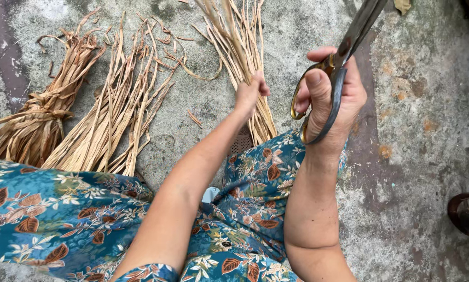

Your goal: The person sits on a concrete floor and uses shears to trim dried plant stalks. They repeatedly pick up stalks, cut off the ends, and place the trimmed pieces into a growing pile.

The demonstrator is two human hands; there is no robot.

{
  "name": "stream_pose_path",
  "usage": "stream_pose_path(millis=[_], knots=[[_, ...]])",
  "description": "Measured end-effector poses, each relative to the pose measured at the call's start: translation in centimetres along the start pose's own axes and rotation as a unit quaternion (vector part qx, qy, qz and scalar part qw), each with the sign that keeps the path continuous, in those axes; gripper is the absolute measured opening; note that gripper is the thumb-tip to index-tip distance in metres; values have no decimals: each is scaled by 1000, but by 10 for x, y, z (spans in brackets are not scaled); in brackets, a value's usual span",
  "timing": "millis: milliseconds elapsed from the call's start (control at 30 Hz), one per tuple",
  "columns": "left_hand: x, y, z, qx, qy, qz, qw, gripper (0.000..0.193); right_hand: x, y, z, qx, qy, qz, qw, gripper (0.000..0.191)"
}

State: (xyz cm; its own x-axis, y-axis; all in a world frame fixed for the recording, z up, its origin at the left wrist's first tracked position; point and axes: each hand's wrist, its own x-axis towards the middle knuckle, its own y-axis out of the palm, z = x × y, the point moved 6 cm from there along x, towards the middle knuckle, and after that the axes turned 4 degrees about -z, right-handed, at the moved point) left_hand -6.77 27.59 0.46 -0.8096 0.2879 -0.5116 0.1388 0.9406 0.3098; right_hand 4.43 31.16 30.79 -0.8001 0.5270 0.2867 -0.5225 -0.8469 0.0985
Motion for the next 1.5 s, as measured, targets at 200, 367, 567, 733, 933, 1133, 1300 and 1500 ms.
stream_pose_path(millis=[200, 367, 567, 733, 933, 1133, 1300, 1500], knots=[[9, -2, 59, 166, -90, 35, 981, 53, 1, 1, -9, 4, 34, -5, 999, 49], [21, -103, 29, 410, 155, -143, 887, 85, 3, 3, -12, -6, 59, -23, 998, 42], [-40, -309, -7, 642, -21, -284, 711, 63, 5, 15, -17, -26, 93, -34, 995, 30], [-110, -407, -10, 651, -198, -367, 635, 56, 7, 31, -21, -37, 105, -10, 994, 25], [-124, -414, -4, 670, -102, -382, 628, 34, 4, 57, -24, -59, 105, 0, 993, 25], [-123, -434, -7, 669, -128, -323, 657, 51, 1, 88, -35, -51, 111, 46, 992, 25], [-125, -432, -9, 659, -115, -289, 685, 74, 2, 104, -39, -47, 121, 39, 991, 23], [-122, -428, 2, 718, -43, -272, 639, 28, 6, 105, -54, -30, 119, 47, 991, 17]])
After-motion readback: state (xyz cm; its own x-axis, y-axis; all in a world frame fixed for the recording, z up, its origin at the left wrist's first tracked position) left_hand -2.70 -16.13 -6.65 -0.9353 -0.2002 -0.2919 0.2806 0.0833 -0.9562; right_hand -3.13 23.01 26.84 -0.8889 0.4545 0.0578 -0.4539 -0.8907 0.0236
